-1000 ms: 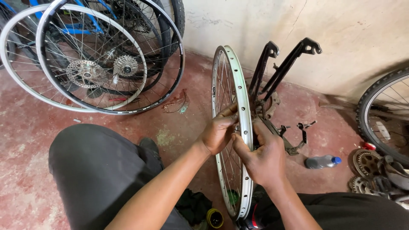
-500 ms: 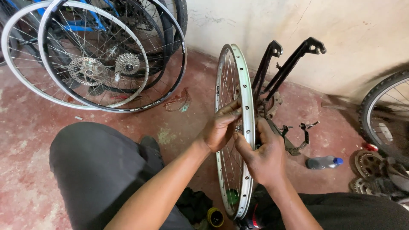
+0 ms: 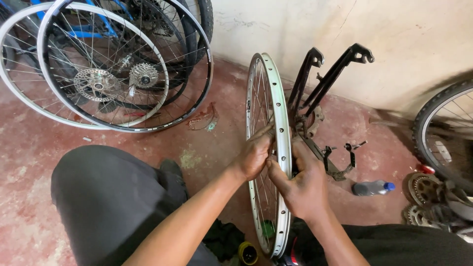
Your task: The person sits on the floor and works on a bicycle wheel, using a small metal tool to adjust the spokes and rim. They rotate the wheel to access different sections and continue the adjustment process throughout the video.
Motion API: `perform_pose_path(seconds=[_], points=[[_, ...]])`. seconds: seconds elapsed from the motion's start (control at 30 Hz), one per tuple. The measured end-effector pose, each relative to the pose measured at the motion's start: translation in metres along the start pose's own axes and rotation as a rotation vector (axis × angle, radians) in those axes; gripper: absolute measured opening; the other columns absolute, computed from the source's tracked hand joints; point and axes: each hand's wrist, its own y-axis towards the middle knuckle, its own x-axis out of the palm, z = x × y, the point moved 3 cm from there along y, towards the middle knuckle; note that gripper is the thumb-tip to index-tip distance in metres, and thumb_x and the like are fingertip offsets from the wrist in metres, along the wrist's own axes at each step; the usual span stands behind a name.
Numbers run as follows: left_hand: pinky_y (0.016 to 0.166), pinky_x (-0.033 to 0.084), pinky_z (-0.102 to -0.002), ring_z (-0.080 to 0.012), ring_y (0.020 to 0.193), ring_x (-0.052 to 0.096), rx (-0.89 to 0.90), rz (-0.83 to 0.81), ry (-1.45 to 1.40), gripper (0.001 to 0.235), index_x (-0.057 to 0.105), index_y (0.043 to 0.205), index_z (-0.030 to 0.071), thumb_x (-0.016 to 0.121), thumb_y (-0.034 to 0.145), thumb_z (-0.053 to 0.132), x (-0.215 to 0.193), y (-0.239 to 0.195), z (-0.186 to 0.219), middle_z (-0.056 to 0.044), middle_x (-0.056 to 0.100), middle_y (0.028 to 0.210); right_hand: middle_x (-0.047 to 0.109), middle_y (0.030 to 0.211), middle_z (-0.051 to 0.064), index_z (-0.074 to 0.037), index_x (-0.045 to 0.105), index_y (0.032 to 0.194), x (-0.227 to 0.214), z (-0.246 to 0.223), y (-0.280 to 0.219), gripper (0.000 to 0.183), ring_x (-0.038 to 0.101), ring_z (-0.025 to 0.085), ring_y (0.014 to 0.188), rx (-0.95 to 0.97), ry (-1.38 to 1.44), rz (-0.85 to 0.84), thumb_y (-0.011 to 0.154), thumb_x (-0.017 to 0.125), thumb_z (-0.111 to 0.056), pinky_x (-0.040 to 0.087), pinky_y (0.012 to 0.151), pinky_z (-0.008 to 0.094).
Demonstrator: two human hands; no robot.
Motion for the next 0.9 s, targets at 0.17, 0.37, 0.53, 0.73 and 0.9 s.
perform_pose_path(seconds=[0.17, 0.37, 0.53, 0.73, 0.9], points=[[0.1, 0.038, -0.035, -0.0174, 0.106, 0.056, -0.092, 0.077, -0.229, 0.042, 0.057, 0.126, -0.001, 0.042, 0.089, 0.007, -0.013, 0.001, -0.011, -0.012, 0.064, 0.117, 0.062, 0.061, 0.002, -0.004, 0.065, 0.09, 0.002, 0.003, 0.001, 0.014, 0.046, 0.011, 0.048, 0.012, 0.045, -0.019, 0.079, 0.07, -0.01, 0.038, 0.046, 0.026], [0.09, 0.039, -0.03, -0.0101, 0.095, 0.055, -0.006, 0.2, 0.056, 0.035, 0.062, 0.129, 0.009, 0.049, 0.097, 0.018, 0.009, 0.004, 0.02, 0.0, 0.066, 0.107, 0.06, 0.057, 0.001, -0.001, 0.068, 0.103, 0.005, -0.001, 0.002, 0.021, 0.041, 0.009, 0.045, -0.029, 0.109, 0.025, 0.083, 0.069, -0.008, 0.031, 0.042, 0.024], [0.069, 0.045, -0.032, -0.0187, 0.072, 0.056, -0.12, 0.399, 0.681, 0.032, 0.061, 0.079, 0.012, 0.066, 0.082, 0.043, 0.043, -0.011, 0.082, -0.002, 0.048, 0.068, 0.044, 0.054, -0.001, -0.007, 0.058, 0.082, 0.016, 0.023, 0.01, 0.026, 0.041, 0.01, 0.049, 0.032, 0.437, -0.063, 0.096, 0.062, -0.029, 0.035, 0.04, 0.025], [0.057, 0.043, -0.033, -0.0184, 0.054, 0.044, -0.225, 0.491, 1.027, 0.023, 0.046, 0.064, 0.012, 0.053, 0.08, 0.028, 0.057, -0.023, 0.12, -0.003, 0.035, 0.052, 0.036, 0.061, 0.003, 0.001, 0.057, 0.096, 0.025, 0.068, 0.024, 0.047, 0.039, 0.013, 0.04, 0.367, 0.83, 0.108, 0.108, 0.037, -0.039, 0.028, 0.037, 0.023], [0.053, 0.04, -0.03, -0.0148, 0.053, 0.041, -0.108, 0.533, 1.016, 0.023, 0.043, 0.063, 0.012, 0.053, 0.081, 0.022, 0.055, -0.034, 0.116, -0.003, 0.033, 0.051, 0.047, 0.078, 0.009, 0.0, 0.052, 0.107, 0.026, 0.096, 0.03, 0.022, 0.054, 0.022, 0.063, 0.436, 0.962, 0.163, 0.086, 0.055, -0.002, 0.042, 0.049, 0.029]])
